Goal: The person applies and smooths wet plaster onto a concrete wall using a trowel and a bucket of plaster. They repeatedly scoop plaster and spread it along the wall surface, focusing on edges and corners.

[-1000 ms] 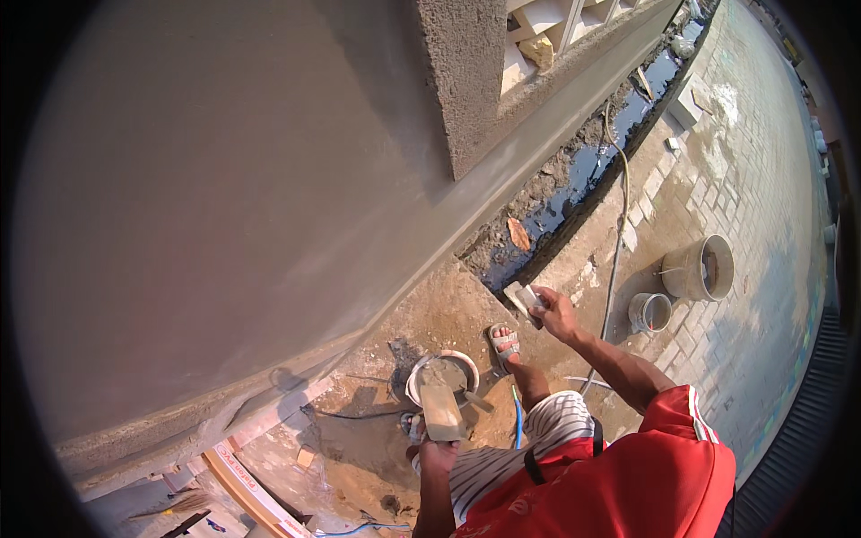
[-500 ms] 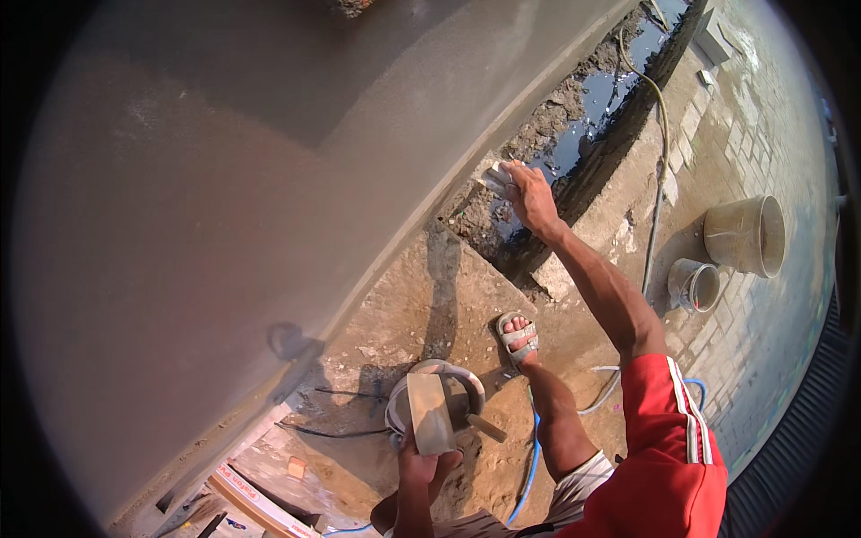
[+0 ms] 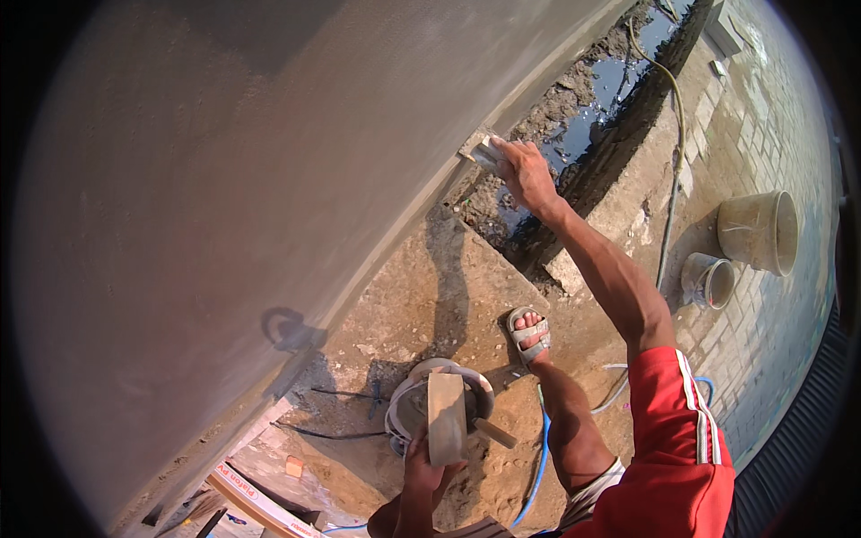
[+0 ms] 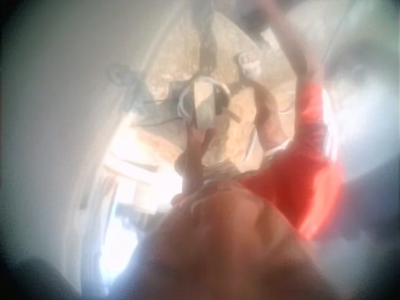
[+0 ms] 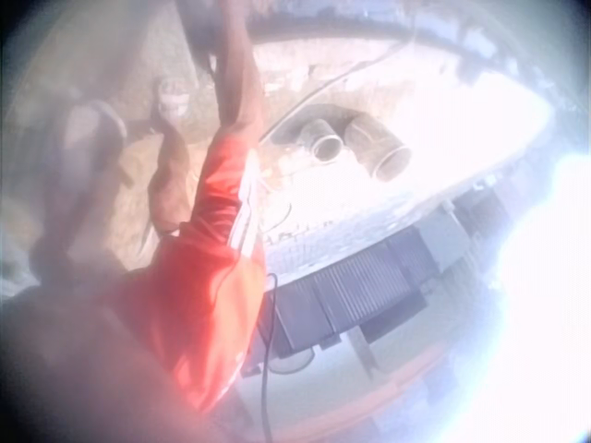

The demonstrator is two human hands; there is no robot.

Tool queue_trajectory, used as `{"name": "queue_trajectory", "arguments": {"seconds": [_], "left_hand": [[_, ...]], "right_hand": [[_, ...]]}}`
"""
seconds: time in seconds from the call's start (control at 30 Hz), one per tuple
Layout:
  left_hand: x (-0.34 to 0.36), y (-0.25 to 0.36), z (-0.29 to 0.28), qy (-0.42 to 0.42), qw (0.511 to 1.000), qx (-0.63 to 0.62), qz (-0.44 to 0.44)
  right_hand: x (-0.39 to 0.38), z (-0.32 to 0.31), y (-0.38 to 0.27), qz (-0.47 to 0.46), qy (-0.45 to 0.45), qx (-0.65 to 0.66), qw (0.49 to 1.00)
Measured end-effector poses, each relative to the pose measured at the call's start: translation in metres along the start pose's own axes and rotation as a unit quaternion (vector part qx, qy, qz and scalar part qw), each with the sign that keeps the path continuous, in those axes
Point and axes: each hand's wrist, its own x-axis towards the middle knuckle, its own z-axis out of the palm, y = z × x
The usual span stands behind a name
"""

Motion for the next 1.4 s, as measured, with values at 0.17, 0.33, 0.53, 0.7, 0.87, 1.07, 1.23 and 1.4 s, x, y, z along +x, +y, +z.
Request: {"name": "queue_trajectory", "arguments": {"seconds": [0.17, 0.33, 0.53, 0.7, 0.87, 1.07, 1.23, 1.4], "left_hand": [[0.002, -0.008, -0.016, -0.024, 0.994, 0.097, 0.041], [0.005, -0.006, -0.023, 0.026, 0.999, 0.021, 0.037], [0.0, -0.036, -0.05, 0.024, 0.999, -0.015, 0.038], [-0.004, -0.038, -0.071, 0.022, 0.986, 0.128, 0.104], [-0.01, -0.076, -0.08, 0.103, 0.977, -0.131, -0.133], [-0.013, -0.077, -0.097, 0.018, 0.937, 0.341, -0.071], [0.0, -0.058, -0.081, 0.017, 0.921, 0.382, -0.076], [-0.003, -0.104, -0.096, 0.085, 0.941, -0.206, -0.253]], "right_hand": [[-0.04, 0.028, -0.055, -0.084, -0.089, 0.02, 0.992], [-0.064, 0.042, -0.088, -0.114, -0.05, 0.08, 0.989], [-0.035, 0.009, 0.011, 0.161, 0.104, 0.331, 0.924], [-0.026, 0.016, 0.037, 0.061, 0.176, 0.133, 0.974], [-0.022, 0.027, 0.039, 0.025, 0.192, -0.032, 0.981], [-0.005, 0.029, 0.033, -0.044, 0.195, -0.079, 0.976], [0.016, 0.004, 0.053, -0.009, 0.198, -0.145, 0.969], [0.005, -0.006, 0.068, 0.126, 0.302, 0.132, 0.936]]}}
